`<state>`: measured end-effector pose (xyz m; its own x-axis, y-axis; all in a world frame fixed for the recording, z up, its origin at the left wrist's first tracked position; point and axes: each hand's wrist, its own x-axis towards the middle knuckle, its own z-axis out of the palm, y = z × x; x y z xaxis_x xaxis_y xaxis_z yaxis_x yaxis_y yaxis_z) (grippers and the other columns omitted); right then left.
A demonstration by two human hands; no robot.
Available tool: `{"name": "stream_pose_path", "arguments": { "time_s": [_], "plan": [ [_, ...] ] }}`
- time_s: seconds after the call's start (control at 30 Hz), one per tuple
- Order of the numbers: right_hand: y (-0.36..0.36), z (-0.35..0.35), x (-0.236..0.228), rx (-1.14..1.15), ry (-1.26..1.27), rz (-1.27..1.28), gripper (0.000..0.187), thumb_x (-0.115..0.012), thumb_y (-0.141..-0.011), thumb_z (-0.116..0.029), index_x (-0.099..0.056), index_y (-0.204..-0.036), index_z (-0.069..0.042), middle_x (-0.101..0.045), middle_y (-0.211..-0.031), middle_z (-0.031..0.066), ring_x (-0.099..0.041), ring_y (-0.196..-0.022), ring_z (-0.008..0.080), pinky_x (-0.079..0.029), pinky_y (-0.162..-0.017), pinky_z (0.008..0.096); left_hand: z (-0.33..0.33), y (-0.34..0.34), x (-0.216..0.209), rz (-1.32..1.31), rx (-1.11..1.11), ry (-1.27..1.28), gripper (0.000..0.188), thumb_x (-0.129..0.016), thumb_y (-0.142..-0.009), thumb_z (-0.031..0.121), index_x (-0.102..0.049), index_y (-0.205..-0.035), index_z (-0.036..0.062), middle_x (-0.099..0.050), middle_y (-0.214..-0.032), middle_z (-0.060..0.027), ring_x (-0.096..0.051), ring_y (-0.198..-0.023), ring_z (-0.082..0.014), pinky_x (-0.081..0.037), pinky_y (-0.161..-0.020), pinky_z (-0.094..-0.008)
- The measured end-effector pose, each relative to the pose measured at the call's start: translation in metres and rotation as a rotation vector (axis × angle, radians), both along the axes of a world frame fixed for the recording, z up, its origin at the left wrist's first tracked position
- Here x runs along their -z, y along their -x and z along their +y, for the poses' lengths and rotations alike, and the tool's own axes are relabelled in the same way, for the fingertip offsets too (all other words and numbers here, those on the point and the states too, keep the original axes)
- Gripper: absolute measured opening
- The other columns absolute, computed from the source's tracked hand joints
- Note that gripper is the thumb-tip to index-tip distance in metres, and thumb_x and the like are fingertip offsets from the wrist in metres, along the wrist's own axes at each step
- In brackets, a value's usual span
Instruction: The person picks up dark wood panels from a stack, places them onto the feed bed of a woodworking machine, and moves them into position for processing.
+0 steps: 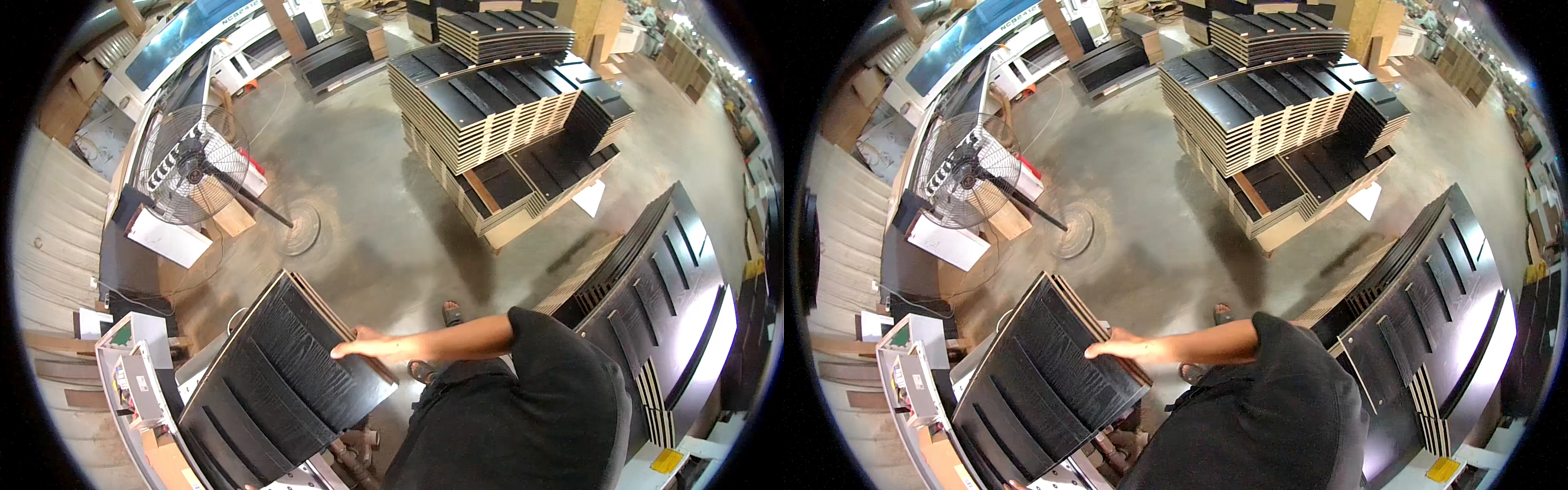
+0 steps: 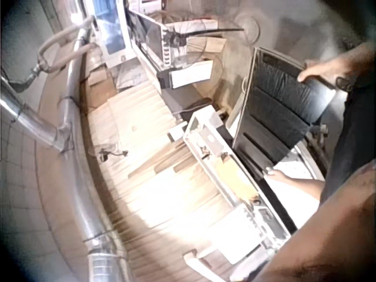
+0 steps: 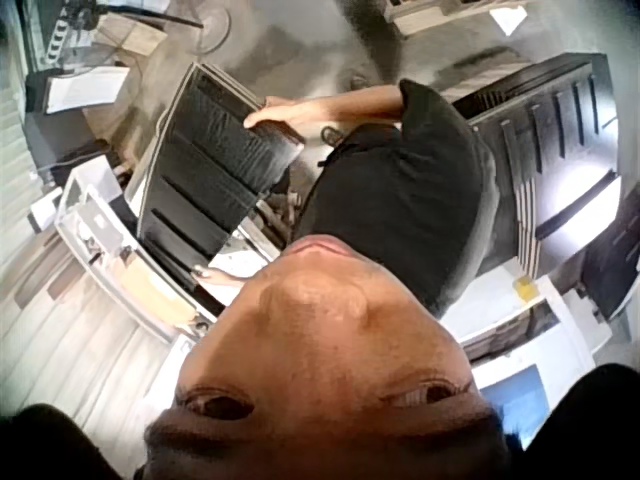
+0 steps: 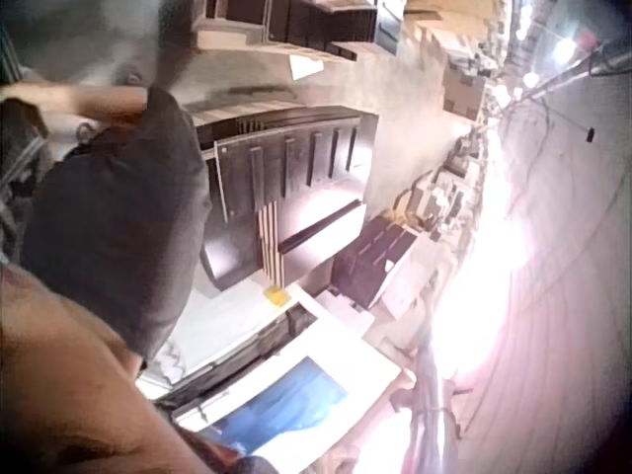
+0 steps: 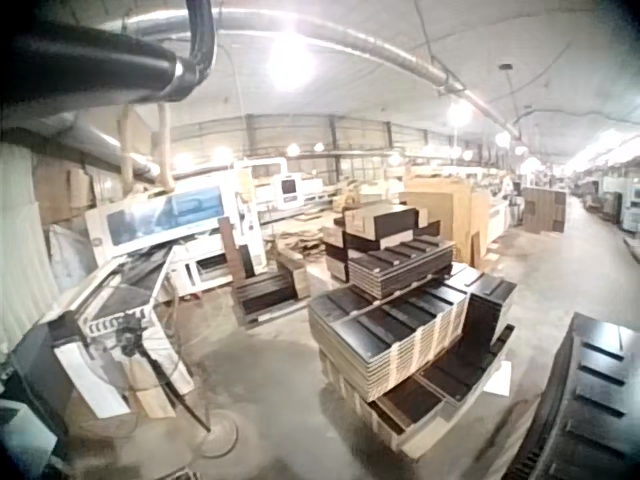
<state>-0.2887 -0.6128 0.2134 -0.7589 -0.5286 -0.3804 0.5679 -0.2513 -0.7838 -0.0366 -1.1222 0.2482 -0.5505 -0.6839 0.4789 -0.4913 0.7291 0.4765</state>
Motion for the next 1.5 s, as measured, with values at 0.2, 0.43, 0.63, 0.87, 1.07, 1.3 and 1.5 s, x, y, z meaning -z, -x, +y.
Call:
{"name": "stream_pose_path", "arguments": {
  "time_s": [0.2,0.43,0.63,0.87,1.07,1.3,1.5],
  "plan": [
    [0.024,0.065,-0.001,-0.041,-0.229,0.002,0.086,-0.075,-0.077,-0.057,-0.060,-0.133,0.007,-0.065,-0.125,0.0192,-0.062,-0.114,0.0286,-0.048,-0.095,0.0391,-0.080,0.018,0.033,-0.077,-0.012,0.026,0.067,-0.056,-0.098,0.058,-0.060,-0.134,0.0016,-0.060,-0.130,-0.0301,-0.061,-0.113,-0.0450,-0.050,-0.095,-0.0540],
    [0.015,0.122,0.005,0.010,-0.281,-0.180,0.067,-0.076,-0.076,-0.051,-0.069,-0.125,-0.004,-0.070,-0.121,0.0131,-0.066,-0.105,0.0257,-0.049,-0.093,0.0380,-0.110,0.042,0.030,-0.232,-0.147,0.350,0.060,-0.053,-0.102,0.053,-0.067,-0.121,-0.0024,-0.067,-0.118,-0.0286,-0.064,-0.107,-0.0471,-0.052,-0.093,-0.0543],
    [0.001,0.123,0.023,0.130,-0.274,-0.362,0.080,-0.071,-0.081,-0.063,-0.062,-0.135,-0.005,-0.064,-0.133,0.0178,-0.063,-0.117,0.0304,-0.049,-0.102,0.0393,-0.152,0.061,0.020,-0.405,-0.267,0.252,0.073,-0.035,-0.102,0.065,-0.056,-0.142,0.0082,-0.057,-0.141,-0.0206,-0.056,-0.127,-0.0415,-0.044,-0.101,-0.0619],
    [-0.002,0.119,0.070,0.144,-0.123,-0.415,0.077,-0.066,-0.086,-0.065,-0.063,-0.134,-0.004,-0.066,-0.127,0.0194,-0.065,-0.111,0.0298,-0.052,-0.097,0.0425,-0.168,0.076,-0.021,-0.269,-0.259,0.243,0.074,-0.049,-0.095,0.072,-0.073,-0.104,0.0027,-0.072,-0.101,-0.0229,-0.070,-0.092,-0.0414,-0.054,-0.082,-0.0507],
    [0.007,0.122,0.102,0.102,-0.085,-0.470,0.072,-0.064,-0.088,-0.064,-0.066,-0.129,-0.004,-0.069,-0.119,0.0176,-0.066,-0.107,0.0283,-0.053,-0.094,0.0420,-0.148,0.113,-0.037,-0.142,-0.119,0.180,0.074,-0.049,-0.095,0.072,-0.070,-0.110,0.0023,-0.069,-0.108,-0.0228,-0.067,-0.098,-0.0406,-0.052,-0.087,-0.0502],
    [0.011,0.128,0.123,0.045,-0.121,-0.450,0.083,-0.064,-0.083,-0.070,-0.061,-0.138,-0.008,-0.064,-0.133,0.0206,-0.065,-0.112,0.0344,-0.051,-0.099,0.0480,-0.083,0.190,-0.036,-0.079,0.183,-0.043,0.075,-0.050,-0.095,0.071,-0.065,-0.118,0.0018,-0.066,-0.115,-0.0226,-0.063,-0.105,-0.0397,-0.049,-0.092,-0.0496],
    [-0.005,0.165,0.141,0.110,-0.126,-0.502,0.086,-0.065,-0.080,-0.072,-0.059,-0.140,-0.009,-0.061,-0.137,0.0196,-0.064,-0.114,0.0351,-0.050,-0.100,0.0493,0.000,0.287,-0.020,-0.153,0.435,-0.357,0.076,-0.051,-0.095,0.071,-0.061,-0.124,0.0014,-0.063,-0.121,-0.0225,-0.060,-0.112,-0.0390,-0.046,-0.096,-0.0491]
  ]
}}
